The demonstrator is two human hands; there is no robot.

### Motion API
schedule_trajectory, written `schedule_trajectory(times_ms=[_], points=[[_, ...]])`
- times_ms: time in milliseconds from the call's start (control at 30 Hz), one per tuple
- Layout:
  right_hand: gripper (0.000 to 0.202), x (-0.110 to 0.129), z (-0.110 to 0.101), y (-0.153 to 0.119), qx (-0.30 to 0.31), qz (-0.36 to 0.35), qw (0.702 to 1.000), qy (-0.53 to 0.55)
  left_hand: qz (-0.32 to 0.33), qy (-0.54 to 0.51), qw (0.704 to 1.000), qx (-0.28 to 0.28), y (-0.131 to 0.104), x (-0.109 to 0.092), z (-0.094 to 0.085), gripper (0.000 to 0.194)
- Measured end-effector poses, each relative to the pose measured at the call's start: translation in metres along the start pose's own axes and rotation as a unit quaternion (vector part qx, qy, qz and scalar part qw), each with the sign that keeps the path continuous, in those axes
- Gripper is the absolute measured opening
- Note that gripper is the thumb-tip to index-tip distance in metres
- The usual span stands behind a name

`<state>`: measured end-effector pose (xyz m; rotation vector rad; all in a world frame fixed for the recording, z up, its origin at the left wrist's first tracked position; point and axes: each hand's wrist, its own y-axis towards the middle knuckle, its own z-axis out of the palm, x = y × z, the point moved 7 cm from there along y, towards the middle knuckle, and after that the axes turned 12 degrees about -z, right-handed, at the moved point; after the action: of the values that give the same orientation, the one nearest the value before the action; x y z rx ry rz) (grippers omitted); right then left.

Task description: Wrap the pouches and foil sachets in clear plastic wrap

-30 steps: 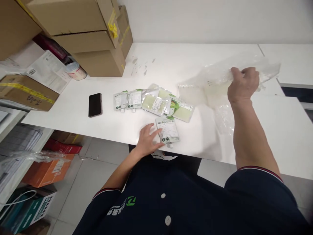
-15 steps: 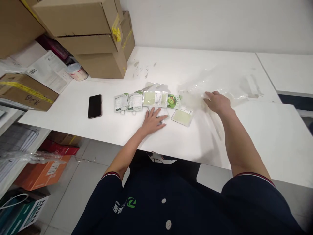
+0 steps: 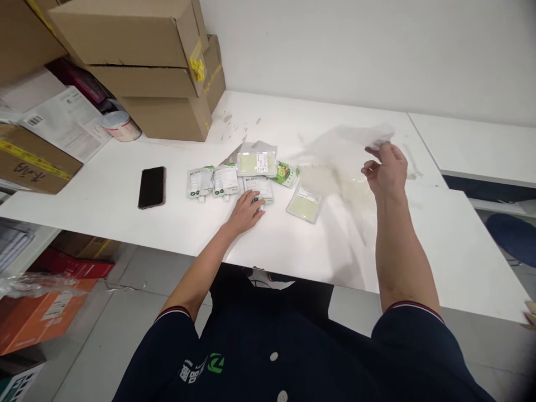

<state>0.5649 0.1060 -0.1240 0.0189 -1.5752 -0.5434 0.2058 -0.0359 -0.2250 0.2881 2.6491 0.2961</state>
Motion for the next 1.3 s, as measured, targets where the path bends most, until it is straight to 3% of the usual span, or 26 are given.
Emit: schedule_trajectory(times_ms=[100, 233, 433, 533, 600, 667, 733, 800, 867, 933, 1000, 1067, 1100, 1133, 1200, 1300], points=[[0.023, 0.026, 0.012, -0.004, -0.007, -0.032, 0.998, 0.044, -0.027, -0.008, 1.000, -0.003, -0.005, 0.000, -0.004, 0.040], [0.026, 0.060, 0.035, -0.022, 0.048, -0.071, 0.991, 0.105, -0.104, -0.082, 0.990, -0.049, -0.003, -0.001, -0.016, 0.060], [0.026, 0.107, 0.060, -0.057, 0.119, -0.122, 0.979, 0.108, -0.184, -0.175, 0.949, -0.186, 0.010, -0.016, -0.067, 0.114], [0.025, 0.128, 0.068, -0.074, 0.156, -0.150, 0.975, 0.048, -0.161, -0.209, 0.943, -0.203, 0.013, -0.036, -0.094, 0.106], [0.023, 0.136, 0.071, -0.082, 0.175, -0.152, 0.973, 0.014, -0.137, -0.278, 0.933, -0.182, 0.011, -0.050, -0.101, 0.079], [0.020, 0.141, 0.072, -0.083, 0.177, -0.144, 0.973, 0.006, -0.135, -0.383, 0.904, -0.135, 0.008, -0.059, -0.098, 0.048], [0.018, 0.145, 0.074, -0.080, 0.186, -0.156, 0.970, 0.001, -0.158, -0.504, 0.846, -0.070, 0.005, -0.064, -0.085, 0.040], [0.043, 0.147, 0.085, -0.082, 0.238, -0.198, 0.950, -0.040, -0.200, -0.604, 0.771, -0.018, -0.001, -0.066, -0.068, 0.040], [0.078, 0.134, 0.104, -0.094, 0.341, -0.234, 0.902, -0.127, -0.253, -0.657, 0.710, 0.000, -0.011, -0.062, -0.053, 0.041], [0.097, 0.104, 0.122, -0.116, 0.445, -0.244, 0.827, -0.240, -0.303, -0.667, 0.681, -0.008, -0.029, -0.053, -0.041, 0.043], [0.095, 0.062, 0.130, -0.142, 0.513, -0.235, 0.747, -0.353, -0.342, -0.648, 0.680, -0.022, -0.056, -0.040, -0.034, 0.042], [0.077, 0.022, 0.130, -0.166, 0.552, -0.216, 0.682, -0.428, -0.375, -0.594, 0.711, -0.036, -0.088, -0.024, -0.034, 0.039], [0.068, 0.008, 0.129, -0.176, 0.562, -0.208, 0.665, -0.446, -0.390, -0.550, 0.737, -0.044, -0.105, -0.015, -0.037, 0.037], [0.063, -0.002, 0.127, -0.185, 0.566, -0.200, 0.661, -0.450, -0.401, -0.501, 0.765, -0.052, -0.121, -0.007, -0.041, 0.036], [0.059, -0.006, 0.126, -0.198, 0.560, -0.189, 0.690, -0.419, -0.417, -0.418, 0.803, -0.077, -0.147, 0.010, -0.053, 0.034], [0.057, 0.009, 0.134, -0.216, 0.613, -0.176, 0.723, -0.266, -0.444, -0.357, 0.813, -0.124, -0.170, 0.032, -0.067, 0.029]])
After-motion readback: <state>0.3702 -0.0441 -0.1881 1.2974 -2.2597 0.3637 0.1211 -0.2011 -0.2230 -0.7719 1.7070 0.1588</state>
